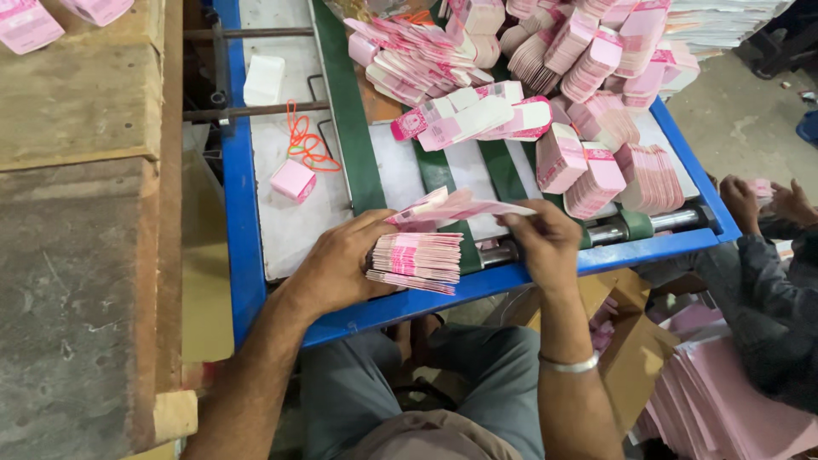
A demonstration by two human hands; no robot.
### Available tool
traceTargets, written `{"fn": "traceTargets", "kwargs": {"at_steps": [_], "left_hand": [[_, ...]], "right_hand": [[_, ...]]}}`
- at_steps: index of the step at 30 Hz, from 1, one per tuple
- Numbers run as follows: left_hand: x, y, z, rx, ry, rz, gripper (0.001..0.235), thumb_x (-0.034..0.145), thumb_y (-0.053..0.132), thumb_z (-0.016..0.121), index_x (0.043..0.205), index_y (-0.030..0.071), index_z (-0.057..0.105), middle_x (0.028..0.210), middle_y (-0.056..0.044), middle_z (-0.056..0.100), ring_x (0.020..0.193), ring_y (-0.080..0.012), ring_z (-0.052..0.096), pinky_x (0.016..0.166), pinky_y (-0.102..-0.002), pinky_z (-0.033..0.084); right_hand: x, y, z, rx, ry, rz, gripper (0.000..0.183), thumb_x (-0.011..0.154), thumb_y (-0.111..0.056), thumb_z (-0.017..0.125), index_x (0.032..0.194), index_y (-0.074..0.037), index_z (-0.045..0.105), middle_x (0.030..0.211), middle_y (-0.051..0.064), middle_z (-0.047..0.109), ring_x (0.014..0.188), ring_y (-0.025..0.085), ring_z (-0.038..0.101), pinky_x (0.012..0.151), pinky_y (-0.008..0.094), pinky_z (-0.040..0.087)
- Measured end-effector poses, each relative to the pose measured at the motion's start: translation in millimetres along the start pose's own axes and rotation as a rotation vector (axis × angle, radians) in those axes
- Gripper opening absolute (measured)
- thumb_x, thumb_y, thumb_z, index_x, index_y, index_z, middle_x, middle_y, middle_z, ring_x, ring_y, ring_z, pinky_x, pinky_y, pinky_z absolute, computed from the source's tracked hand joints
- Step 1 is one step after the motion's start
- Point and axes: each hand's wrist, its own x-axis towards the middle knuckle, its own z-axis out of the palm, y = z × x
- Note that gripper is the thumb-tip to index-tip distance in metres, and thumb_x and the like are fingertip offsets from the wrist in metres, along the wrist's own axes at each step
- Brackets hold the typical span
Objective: The person gathers pink and white paper sheets from a conveyor belt, aligns them into stacks, and secures each bundle with a rubber band. The person then places the finished bundles into a cardboard box.
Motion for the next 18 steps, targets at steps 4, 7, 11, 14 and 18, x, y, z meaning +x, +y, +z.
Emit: {"fn": "traceTargets", "kwargs": {"at_steps": [4, 7, 11, 14, 18], "left_hand": [[1, -1, 0, 0.018, 0.011, 0.018, 0.075, 0.057, 0.02, 0.096, 0.124, 0.005, 0.065, 0.136, -0.019, 0.062, 0.12, -0.0366, 0.064, 0.1, -0.042, 0.052], [1, 0, 0, 0.015, 0.008, 0.009, 0.075, 0.057, 0.019, 0.094, 0.125, 0.005, 0.065, 0.137, -0.018, 0.062, 0.119, -0.036, 0.065, 0.099, -0.041, 0.053], [1, 3, 0, 0.004, 0.004, -0.005, 0.075, 0.058, 0.02, 0.094, 0.125, 0.005, 0.065, 0.137, -0.018, 0.062, 0.119, -0.0355, 0.065, 0.099, -0.041, 0.053], [2, 3, -2, -0.013, 0.006, 0.008, 0.075, 0.058, 0.019, 0.095, 0.125, 0.005, 0.065, 0.137, -0.018, 0.063, 0.12, -0.0354, 0.065, 0.1, -0.041, 0.053], [1, 2, -2, -0.023, -0.009, -0.008, 0.074, 0.058, 0.019, 0.094, 0.124, 0.005, 0.066, 0.138, -0.018, 0.062, 0.12, -0.0353, 0.065, 0.1, -0.041, 0.052]], "right_hand": [[-19, 8, -14, 0.454, 0.186, -0.019, 0.011, 0.103, -0.003, 0.065, 0.114, 0.0, 0.066, 0.099, 0.014, 0.073, 0.088, 0.023, 0.072, 0.083, 0.037, 0.06], [-32, 15, -15, 0.597, 0.192, -0.08, 0.011, 0.108, -0.004, 0.063, 0.117, 0.0, 0.064, 0.102, 0.016, 0.072, 0.09, 0.026, 0.071, 0.083, 0.04, 0.059], [-38, 13, -14, 0.689, 0.099, -0.088, 0.015, 0.113, -0.009, 0.06, 0.122, 0.002, 0.065, 0.097, 0.017, 0.071, 0.087, 0.028, 0.072, 0.082, 0.043, 0.06], [-38, 8, -12, 0.652, 0.062, -0.06, 0.028, 0.105, -0.012, 0.061, 0.127, 0.005, 0.064, 0.108, 0.017, 0.073, 0.099, 0.027, 0.073, 0.094, 0.043, 0.06], [-39, 5, -15, 0.634, 0.077, -0.064, 0.033, 0.102, -0.005, 0.066, 0.13, 0.013, 0.062, 0.115, 0.016, 0.073, 0.104, 0.021, 0.07, 0.104, 0.036, 0.055]]}}
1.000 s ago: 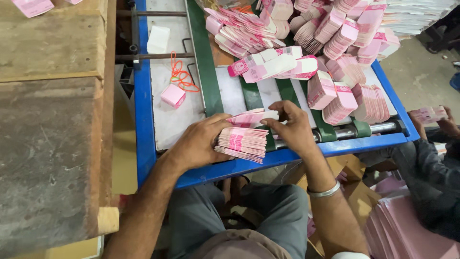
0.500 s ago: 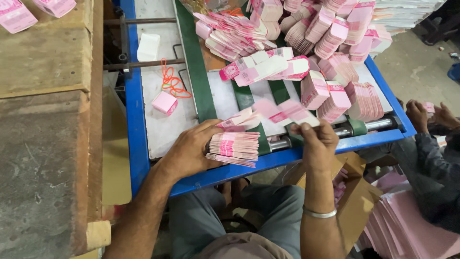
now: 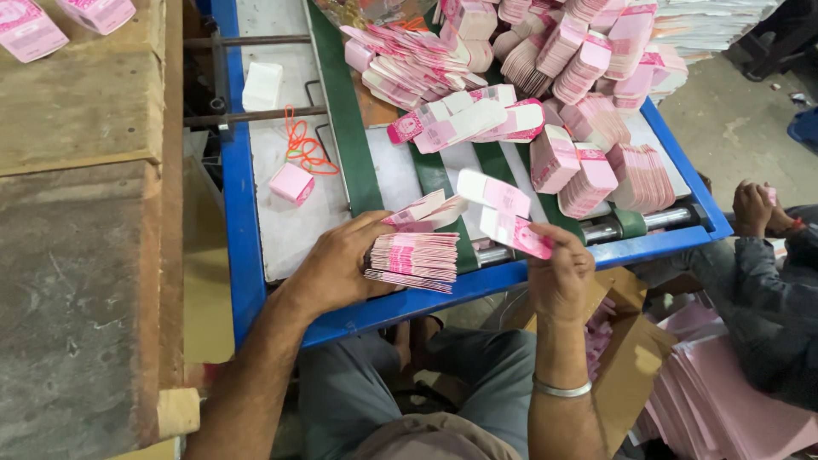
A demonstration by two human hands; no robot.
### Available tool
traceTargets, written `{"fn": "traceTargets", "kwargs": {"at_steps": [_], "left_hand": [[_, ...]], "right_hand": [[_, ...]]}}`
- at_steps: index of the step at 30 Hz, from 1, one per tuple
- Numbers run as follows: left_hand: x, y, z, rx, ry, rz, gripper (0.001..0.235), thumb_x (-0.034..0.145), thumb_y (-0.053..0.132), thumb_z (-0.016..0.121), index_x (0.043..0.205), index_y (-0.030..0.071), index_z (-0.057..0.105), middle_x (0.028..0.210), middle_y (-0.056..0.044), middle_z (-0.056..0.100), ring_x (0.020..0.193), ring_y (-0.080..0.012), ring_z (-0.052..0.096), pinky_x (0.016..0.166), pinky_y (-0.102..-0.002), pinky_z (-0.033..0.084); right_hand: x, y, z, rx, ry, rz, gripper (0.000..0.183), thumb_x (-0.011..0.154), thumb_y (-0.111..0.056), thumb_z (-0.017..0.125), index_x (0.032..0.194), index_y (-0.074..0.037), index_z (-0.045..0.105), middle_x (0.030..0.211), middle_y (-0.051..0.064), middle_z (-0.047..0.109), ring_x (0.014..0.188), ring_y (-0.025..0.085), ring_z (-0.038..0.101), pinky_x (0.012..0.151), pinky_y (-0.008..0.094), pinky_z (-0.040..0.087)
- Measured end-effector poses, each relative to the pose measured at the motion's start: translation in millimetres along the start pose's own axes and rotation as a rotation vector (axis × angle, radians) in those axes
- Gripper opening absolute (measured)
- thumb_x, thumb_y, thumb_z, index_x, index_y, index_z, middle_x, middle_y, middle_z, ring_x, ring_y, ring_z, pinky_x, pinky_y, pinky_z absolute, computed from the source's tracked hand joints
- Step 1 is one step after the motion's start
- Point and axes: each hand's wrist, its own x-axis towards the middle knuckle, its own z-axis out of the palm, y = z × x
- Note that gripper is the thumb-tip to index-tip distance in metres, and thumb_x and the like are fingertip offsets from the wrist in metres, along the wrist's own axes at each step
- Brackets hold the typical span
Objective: The person gathers pink and white paper sheets from a conveyor belt, aligns them into stacks, and secures each bundle with a rubber band. The person then places the finished bundles into a cardboard box.
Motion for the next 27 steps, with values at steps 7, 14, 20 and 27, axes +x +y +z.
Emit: {"fn": "traceTargets", "kwargs": {"at_steps": [7, 14, 20, 27], "left_hand": [[0, -5, 1, 0.001, 0.0, 0.003, 0.074, 0.058, 0.019, 0.094, 0.124, 0.004, 0.065, 0.139, -0.019, 0.061, 0.122, -0.0357, 0.064, 0.101, -0.041, 0.051], [1, 0, -1, -0.003, -0.021, 0.003, 0.077, 0.056, 0.018, 0.094, 0.125, 0.005, 0.065, 0.137, -0.017, 0.061, 0.121, -0.0358, 0.063, 0.101, -0.041, 0.052], [1, 0, 0, 0.004, -0.034, 0.03, 0.078, 0.054, 0.018, 0.096, 0.125, 0.006, 0.065, 0.138, -0.019, 0.058, 0.121, -0.0373, 0.063, 0.1, -0.041, 0.052], [0, -2, 2, 0.029, -0.022, 0.054, 0.08, 0.054, 0.017, 0.096, 0.125, 0.002, 0.064, 0.136, -0.019, 0.061, 0.121, -0.0372, 0.063, 0.1, -0.041, 0.052]], "right_hand": [[21, -3, 24, -0.512, 0.021, -0.048, 0.04, 0.091, 0.007, 0.072, 0.129, 0.0, 0.062, 0.104, 0.006, 0.072, 0.092, 0.008, 0.066, 0.086, 0.021, 0.052], [37, 11, 43, -0.7, -0.2, 0.196, 0.014, 0.096, 0.003, 0.07, 0.109, 0.0, 0.073, 0.09, 0.004, 0.074, 0.08, 0.008, 0.065, 0.073, 0.022, 0.051], [36, 21, 75, -0.86, -0.352, -0.009, 0.015, 0.091, 0.001, 0.074, 0.105, -0.004, 0.075, 0.112, 0.007, 0.066, 0.098, 0.013, 0.065, 0.081, 0.026, 0.054], [36, 11, 101, -1.182, -0.345, -0.281, 0.023, 0.081, -0.003, 0.082, 0.102, -0.007, 0.076, 0.112, 0.014, 0.061, 0.105, 0.029, 0.06, 0.086, 0.035, 0.051]]}}
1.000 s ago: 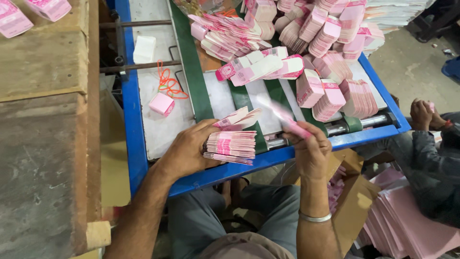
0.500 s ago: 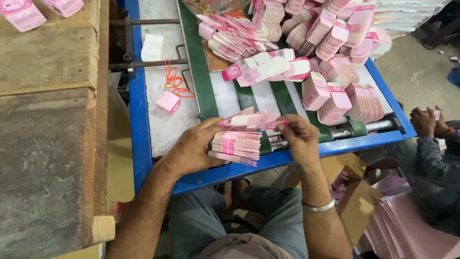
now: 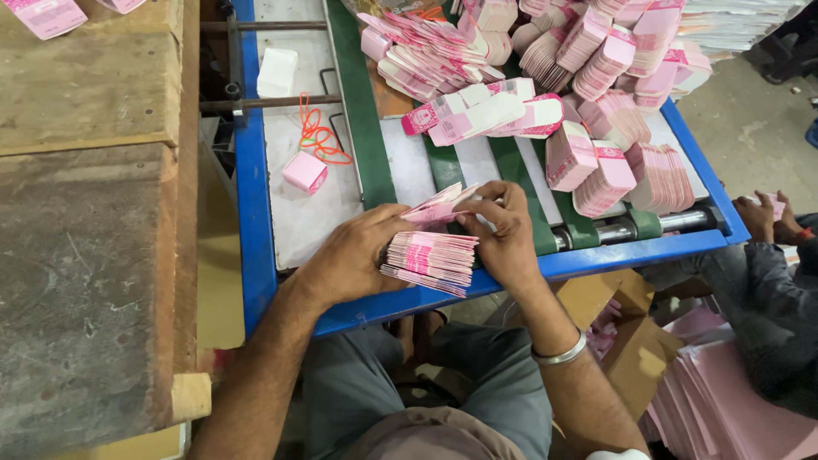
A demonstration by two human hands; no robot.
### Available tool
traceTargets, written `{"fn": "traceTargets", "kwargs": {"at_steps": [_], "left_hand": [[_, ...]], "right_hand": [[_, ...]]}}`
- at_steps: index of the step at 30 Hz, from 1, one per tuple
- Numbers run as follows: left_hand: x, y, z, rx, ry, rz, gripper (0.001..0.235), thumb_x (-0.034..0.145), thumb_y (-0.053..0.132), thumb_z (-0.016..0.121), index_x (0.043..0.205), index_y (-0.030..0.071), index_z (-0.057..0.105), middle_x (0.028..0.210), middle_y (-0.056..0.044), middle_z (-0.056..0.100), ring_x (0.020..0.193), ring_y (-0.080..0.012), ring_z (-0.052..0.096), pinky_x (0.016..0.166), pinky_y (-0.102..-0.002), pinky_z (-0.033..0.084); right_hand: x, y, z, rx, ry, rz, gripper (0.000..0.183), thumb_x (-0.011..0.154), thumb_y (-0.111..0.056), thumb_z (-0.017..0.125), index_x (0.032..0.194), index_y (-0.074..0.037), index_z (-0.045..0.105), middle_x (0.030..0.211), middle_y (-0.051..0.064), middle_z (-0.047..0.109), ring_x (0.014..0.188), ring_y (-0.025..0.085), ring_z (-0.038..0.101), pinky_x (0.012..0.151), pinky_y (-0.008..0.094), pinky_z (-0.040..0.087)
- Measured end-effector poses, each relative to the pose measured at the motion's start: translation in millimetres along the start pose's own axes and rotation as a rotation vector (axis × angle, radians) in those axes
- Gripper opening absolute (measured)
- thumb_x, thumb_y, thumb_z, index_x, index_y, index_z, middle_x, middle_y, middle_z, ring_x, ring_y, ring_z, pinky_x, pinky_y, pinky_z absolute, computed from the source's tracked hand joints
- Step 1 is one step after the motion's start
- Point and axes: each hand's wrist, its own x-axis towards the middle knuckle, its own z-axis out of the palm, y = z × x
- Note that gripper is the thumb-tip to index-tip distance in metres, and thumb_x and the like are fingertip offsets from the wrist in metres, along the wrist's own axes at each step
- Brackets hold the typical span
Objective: The person gathers pink and white paper sheets from a conveyor belt, aligns them into stacks, and secures each bundle with a rubber band. The person then places the finished bundles into a cardboard box.
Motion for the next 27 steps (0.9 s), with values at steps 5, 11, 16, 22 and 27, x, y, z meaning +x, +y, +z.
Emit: {"fn": "traceTargets", "kwargs": {"at_steps": [5, 11, 16, 22, 27], "left_hand": [[-1, -1, 0, -0.021, 0.005, 0.011, 0.08, 0.054, 0.016, 0.095, 0.127, 0.002, 0.064, 0.136, -0.019, 0.062, 0.122, -0.036, 0.063, 0.101, -0.04, 0.052], [0, -1, 0, 0.024, 0.02, 0.03, 0.078, 0.053, 0.016, 0.096, 0.123, 0.002, 0.065, 0.134, -0.02, 0.062, 0.121, -0.0372, 0.063, 0.1, -0.041, 0.052], [0, -2, 1, 0.045, 0.01, 0.066, 0.077, 0.052, 0.015, 0.095, 0.121, -0.001, 0.065, 0.134, -0.02, 0.062, 0.12, -0.038, 0.063, 0.099, -0.042, 0.052], [0, 3, 0, 0.018, 0.005, 0.062, 0.063, 0.061, 0.018, 0.094, 0.118, 0.004, 0.069, 0.144, -0.016, 0.059, 0.126, -0.0357, 0.062, 0.104, -0.043, 0.05], [-2, 7, -5, 0.006, -0.003, 0.042, 0.058, 0.057, 0.017, 0.092, 0.11, 0.007, 0.07, 0.156, -0.016, 0.045, 0.13, -0.0376, 0.057, 0.105, -0.047, 0.048]], "right_hand": [[7, -2, -5, 0.221, -0.035, 0.103, 0.059, 0.082, -0.007, 0.079, 0.136, -0.002, 0.056, 0.132, 0.018, 0.055, 0.122, 0.032, 0.056, 0.1, 0.037, 0.05], [19, -6, -21, 0.068, -0.211, -0.131, 0.052, 0.083, -0.006, 0.079, 0.132, -0.002, 0.062, 0.131, 0.017, 0.063, 0.123, 0.037, 0.059, 0.103, 0.044, 0.048], [48, -15, -37, 0.116, -0.489, -0.198, 0.044, 0.086, -0.008, 0.075, 0.127, -0.003, 0.064, 0.112, 0.015, 0.07, 0.107, 0.036, 0.065, 0.091, 0.042, 0.052], [65, -15, -28, 0.04, -0.605, -0.342, 0.028, 0.081, 0.0, 0.07, 0.109, -0.003, 0.07, 0.099, 0.014, 0.07, 0.1, 0.036, 0.065, 0.09, 0.046, 0.05], [74, -1, -60, 0.129, -0.473, -0.267, 0.027, 0.079, 0.007, 0.07, 0.105, -0.003, 0.07, 0.11, 0.013, 0.068, 0.114, 0.032, 0.063, 0.098, 0.043, 0.05]]}}
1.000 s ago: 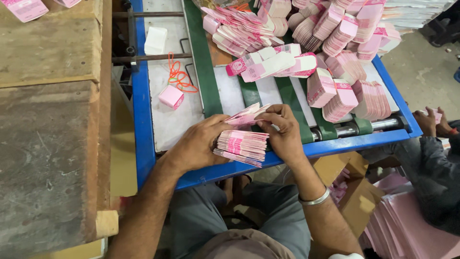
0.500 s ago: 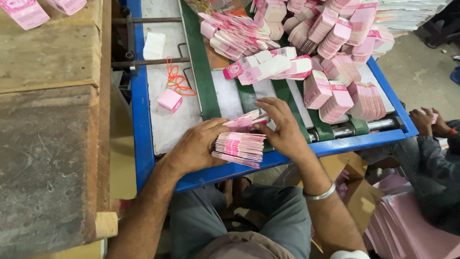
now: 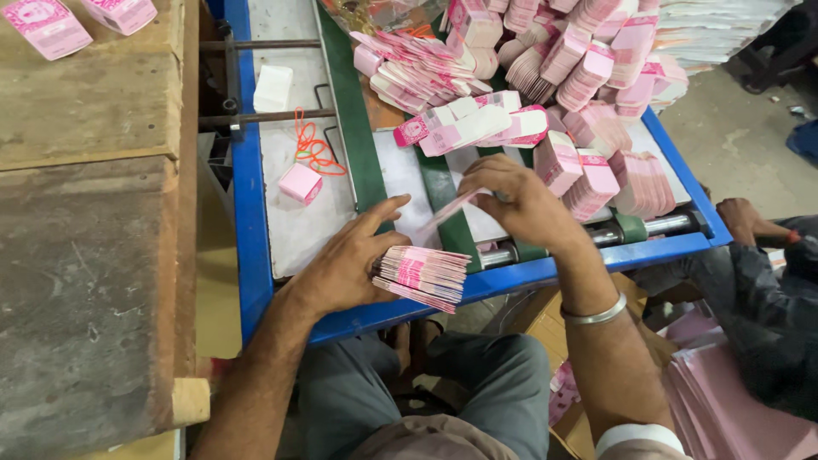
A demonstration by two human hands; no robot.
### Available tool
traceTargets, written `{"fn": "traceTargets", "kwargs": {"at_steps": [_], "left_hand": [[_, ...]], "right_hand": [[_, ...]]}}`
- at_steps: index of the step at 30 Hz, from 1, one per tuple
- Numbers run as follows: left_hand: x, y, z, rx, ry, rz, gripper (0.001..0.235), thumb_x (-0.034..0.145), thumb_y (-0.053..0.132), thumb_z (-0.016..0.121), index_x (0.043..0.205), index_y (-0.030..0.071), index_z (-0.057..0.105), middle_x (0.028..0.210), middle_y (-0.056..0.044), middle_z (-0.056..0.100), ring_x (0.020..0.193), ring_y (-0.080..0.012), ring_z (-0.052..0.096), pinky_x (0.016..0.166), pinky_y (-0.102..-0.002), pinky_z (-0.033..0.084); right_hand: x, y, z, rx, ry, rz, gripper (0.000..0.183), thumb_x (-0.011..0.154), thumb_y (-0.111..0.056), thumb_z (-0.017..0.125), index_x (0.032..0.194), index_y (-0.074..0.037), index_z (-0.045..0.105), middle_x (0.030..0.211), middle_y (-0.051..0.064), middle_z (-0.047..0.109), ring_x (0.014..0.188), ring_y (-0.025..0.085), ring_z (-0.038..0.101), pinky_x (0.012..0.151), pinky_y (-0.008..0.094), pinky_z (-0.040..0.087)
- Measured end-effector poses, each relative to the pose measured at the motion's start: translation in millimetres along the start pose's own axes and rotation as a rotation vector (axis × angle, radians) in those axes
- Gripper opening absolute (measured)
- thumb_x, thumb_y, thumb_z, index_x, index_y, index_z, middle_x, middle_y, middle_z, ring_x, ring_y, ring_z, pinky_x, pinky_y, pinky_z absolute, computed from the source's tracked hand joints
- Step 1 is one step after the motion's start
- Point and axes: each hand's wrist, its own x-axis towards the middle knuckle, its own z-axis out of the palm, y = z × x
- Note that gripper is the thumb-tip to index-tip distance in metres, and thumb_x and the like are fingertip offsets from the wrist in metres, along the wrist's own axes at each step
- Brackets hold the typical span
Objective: The person gathers pink and white paper sheets from a conveyor belt, aligns them into stacks, and secures each bundle with a rubber band. The person then places the finished bundles into a cardboard box.
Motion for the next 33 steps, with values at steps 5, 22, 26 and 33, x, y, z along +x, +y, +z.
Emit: {"fn": "traceTargets", "kwargs": {"at_steps": [5, 22, 26, 33], "left_hand": [[1, 1, 0, -0.001, -0.022, -0.038, 0.06, 0.056, 0.018, 0.093, 0.111, 0.007, 0.071, 0.158, -0.014, 0.042, 0.133, -0.0371, 0.053, 0.107, -0.047, 0.046], [7, 18, -13, 0.205, -0.139, 0.108, 0.059, 0.059, 0.031, 0.092, 0.111, 0.01, 0.072, 0.151, -0.016, 0.046, 0.139, -0.0326, 0.046, 0.118, -0.072, 0.008], [-2, 3, -11, 0.136, -0.067, 0.111, 0.062, 0.058, 0.029, 0.091, 0.114, 0.009, 0.07, 0.125, -0.012, 0.062, 0.122, -0.0324, 0.057, 0.118, -0.056, 0.029], [-1, 1, -15, 0.057, 0.04, 0.074, 0.056, 0.058, 0.019, 0.093, 0.107, 0.007, 0.069, 0.107, -0.009, 0.068, 0.108, -0.0326, 0.062, 0.098, -0.042, 0.049]], "right_hand": [[-8, 5, -7, 0.091, 0.105, 0.0, 0.043, 0.063, 0.02, 0.058, 0.093, -0.007, 0.072, 0.133, 0.016, 0.056, 0.134, 0.034, 0.052, 0.11, 0.044, 0.042], [26, -36, 21, -0.013, -0.33, -0.293, 0.03, 0.076, 0.002, 0.068, 0.105, -0.007, 0.069, 0.096, 0.015, 0.07, 0.094, 0.038, 0.068, 0.083, 0.045, 0.055], [16, -43, 38, 0.069, -0.362, 0.132, 0.034, 0.089, -0.001, 0.061, 0.123, -0.006, 0.059, 0.094, 0.014, 0.073, 0.088, 0.034, 0.073, 0.077, 0.039, 0.058], [14, -32, 27, 0.257, -0.266, 0.235, 0.03, 0.103, -0.016, 0.054, 0.129, -0.002, 0.059, 0.109, 0.016, 0.075, 0.102, 0.029, 0.074, 0.091, 0.04, 0.057]]}}
